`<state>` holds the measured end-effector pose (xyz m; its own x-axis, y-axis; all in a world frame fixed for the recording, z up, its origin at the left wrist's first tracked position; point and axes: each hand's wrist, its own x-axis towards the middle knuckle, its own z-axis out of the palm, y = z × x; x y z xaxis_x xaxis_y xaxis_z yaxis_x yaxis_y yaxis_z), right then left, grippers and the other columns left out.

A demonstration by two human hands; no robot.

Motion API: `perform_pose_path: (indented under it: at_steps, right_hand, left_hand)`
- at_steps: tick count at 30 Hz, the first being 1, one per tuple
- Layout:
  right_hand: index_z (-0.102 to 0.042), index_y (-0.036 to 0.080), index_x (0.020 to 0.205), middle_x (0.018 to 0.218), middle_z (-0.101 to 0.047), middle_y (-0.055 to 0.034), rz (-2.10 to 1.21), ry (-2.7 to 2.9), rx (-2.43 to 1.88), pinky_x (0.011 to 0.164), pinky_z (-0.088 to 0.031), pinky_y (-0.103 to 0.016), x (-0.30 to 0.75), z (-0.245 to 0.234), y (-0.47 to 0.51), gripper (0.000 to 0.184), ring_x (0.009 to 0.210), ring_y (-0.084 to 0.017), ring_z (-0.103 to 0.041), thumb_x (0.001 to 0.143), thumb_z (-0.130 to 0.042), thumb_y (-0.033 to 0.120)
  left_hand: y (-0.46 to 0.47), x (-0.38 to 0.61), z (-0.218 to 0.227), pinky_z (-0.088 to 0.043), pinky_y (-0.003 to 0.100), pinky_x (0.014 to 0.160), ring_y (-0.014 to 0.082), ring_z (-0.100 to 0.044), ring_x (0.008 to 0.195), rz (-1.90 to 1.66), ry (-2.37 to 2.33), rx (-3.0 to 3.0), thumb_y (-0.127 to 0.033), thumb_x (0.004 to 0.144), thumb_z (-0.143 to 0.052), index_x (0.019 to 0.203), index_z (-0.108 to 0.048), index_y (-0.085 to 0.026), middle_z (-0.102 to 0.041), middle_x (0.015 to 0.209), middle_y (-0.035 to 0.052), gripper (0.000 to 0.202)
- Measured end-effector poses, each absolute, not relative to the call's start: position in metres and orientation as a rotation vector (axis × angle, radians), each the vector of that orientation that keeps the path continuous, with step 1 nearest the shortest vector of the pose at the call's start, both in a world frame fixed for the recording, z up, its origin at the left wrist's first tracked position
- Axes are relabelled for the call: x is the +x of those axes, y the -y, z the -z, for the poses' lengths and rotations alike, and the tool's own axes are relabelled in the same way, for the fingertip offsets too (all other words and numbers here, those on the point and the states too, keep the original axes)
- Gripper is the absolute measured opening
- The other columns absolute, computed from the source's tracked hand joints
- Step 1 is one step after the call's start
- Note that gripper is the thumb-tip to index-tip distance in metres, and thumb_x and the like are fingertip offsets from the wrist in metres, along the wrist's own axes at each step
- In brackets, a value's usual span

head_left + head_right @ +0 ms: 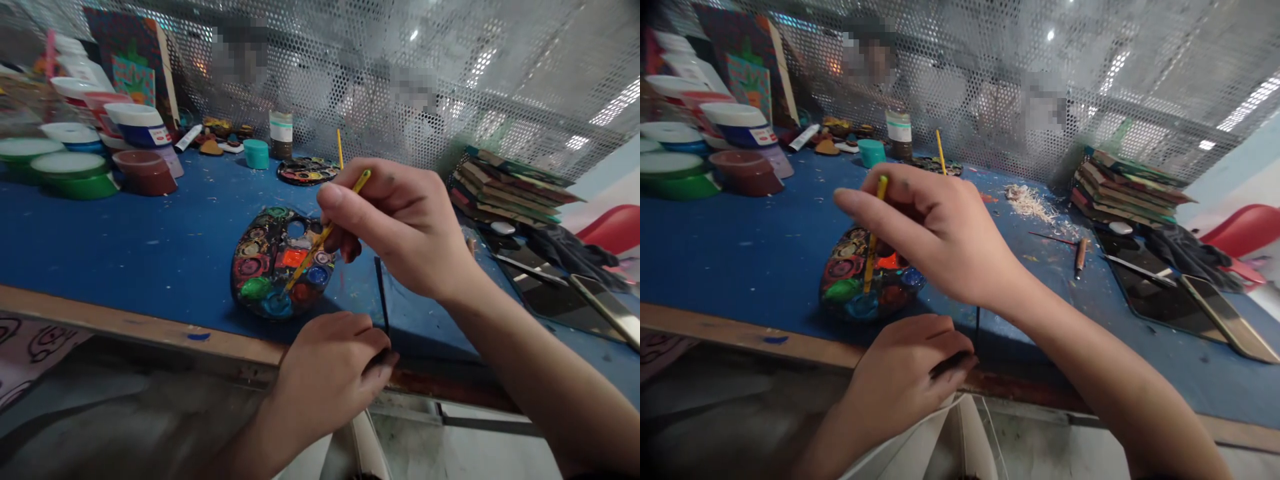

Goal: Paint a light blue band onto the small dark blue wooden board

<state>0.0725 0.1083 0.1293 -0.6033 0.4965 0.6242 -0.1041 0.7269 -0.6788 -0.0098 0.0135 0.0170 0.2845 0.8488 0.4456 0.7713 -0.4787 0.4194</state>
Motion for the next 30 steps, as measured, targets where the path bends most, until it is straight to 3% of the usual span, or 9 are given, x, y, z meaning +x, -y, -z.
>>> perform_pose_path:
  at_steps: [11, 20, 30]
  right_hand:
    - [-0.055, 0.023, 0.070, 0.063, -0.053, 0.0067, -0.919, 2.094, -0.435, 0.055, -0.050, -0.018, 0.0725, -0.1276, -0.0987, 0.028, 0.058, -0.007, -0.058, 0.093, -0.053, 0.038]
    - [-0.053, 0.022, 0.068, 0.067, -0.055, 0.0038, -0.832, 2.061, -0.425, 0.049, -0.051, -0.019, 0.0740, -0.1270, -0.1022, 0.033, 0.057, -0.009, -0.058, 0.091, -0.057, 0.045]
    - [-0.053, 0.023, 0.069, 0.062, -0.052, 0.0055, -0.885, 2.080, -0.461, 0.055, -0.051, -0.020, 0.0733, -0.1261, -0.0986, 0.028, 0.055, -0.008, -0.057, 0.091, -0.058, 0.038]
  left_hand:
    - [-0.0127, -0.0084, -0.0161, -0.039, 0.030, 0.065, 0.0141, -0.056, 0.069, -1.002, -1.556, 2.433, -0.029, 0.090, -0.060, 0.076, -0.061, -0.023, -0.059, 0.071, -0.0042, 0.015]
    - [-0.0129, -0.0094, -0.0169, -0.038, 0.029, 0.064, 0.0137, -0.056, 0.069, -0.952, -1.547, 2.436, -0.031, 0.091, -0.057, 0.076, -0.061, -0.022, -0.060, 0.071, -0.0039, 0.018]
    - [-0.0125, -0.0090, -0.0183, -0.039, 0.030, 0.064, 0.0138, -0.056, 0.068, -0.962, -1.562, 2.443, -0.030, 0.091, -0.058, 0.075, -0.062, -0.022, -0.060, 0.070, -0.0034, 0.018]
